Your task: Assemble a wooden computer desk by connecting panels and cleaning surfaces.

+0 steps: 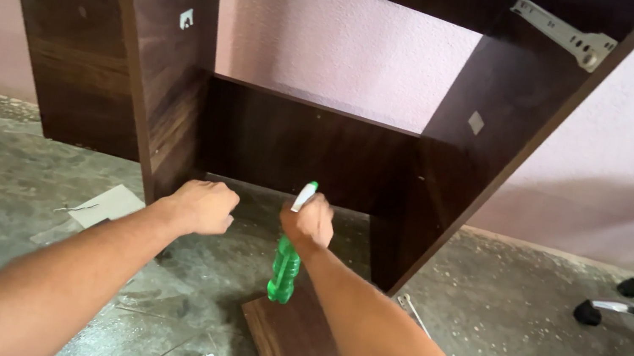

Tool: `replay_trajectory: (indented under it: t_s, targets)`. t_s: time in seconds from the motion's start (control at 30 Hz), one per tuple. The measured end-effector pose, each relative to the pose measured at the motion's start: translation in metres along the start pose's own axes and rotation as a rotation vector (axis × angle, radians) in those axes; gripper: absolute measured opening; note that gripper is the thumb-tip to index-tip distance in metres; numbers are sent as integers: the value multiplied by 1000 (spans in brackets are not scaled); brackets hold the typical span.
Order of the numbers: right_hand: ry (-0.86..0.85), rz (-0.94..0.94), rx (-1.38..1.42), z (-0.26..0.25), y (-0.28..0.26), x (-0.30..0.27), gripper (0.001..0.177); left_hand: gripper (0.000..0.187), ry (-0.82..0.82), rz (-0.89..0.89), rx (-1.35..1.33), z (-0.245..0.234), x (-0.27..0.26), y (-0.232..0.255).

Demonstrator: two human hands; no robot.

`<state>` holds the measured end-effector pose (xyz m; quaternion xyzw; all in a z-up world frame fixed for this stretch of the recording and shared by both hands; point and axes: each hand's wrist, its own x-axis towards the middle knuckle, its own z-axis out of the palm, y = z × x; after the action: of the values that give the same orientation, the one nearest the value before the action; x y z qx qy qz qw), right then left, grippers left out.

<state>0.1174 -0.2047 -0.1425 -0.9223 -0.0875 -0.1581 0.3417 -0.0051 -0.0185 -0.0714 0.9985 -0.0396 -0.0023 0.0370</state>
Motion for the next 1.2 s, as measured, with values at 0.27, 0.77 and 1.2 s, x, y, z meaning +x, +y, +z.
replay_trajectory:
  t_s: [0.27, 0.77, 1.2]
  targets:
    - [171, 484, 50, -76, -34, -13, 59, 26, 13, 49, -36, -9, 17, 30]
    - [160, 804, 362, -81, -12, -10, 52, 27, 8, 78, 2, -12, 23, 43]
    - [-7, 757, 532, -51, 28, 2, 43, 26, -1, 42, -5, 0, 28, 31]
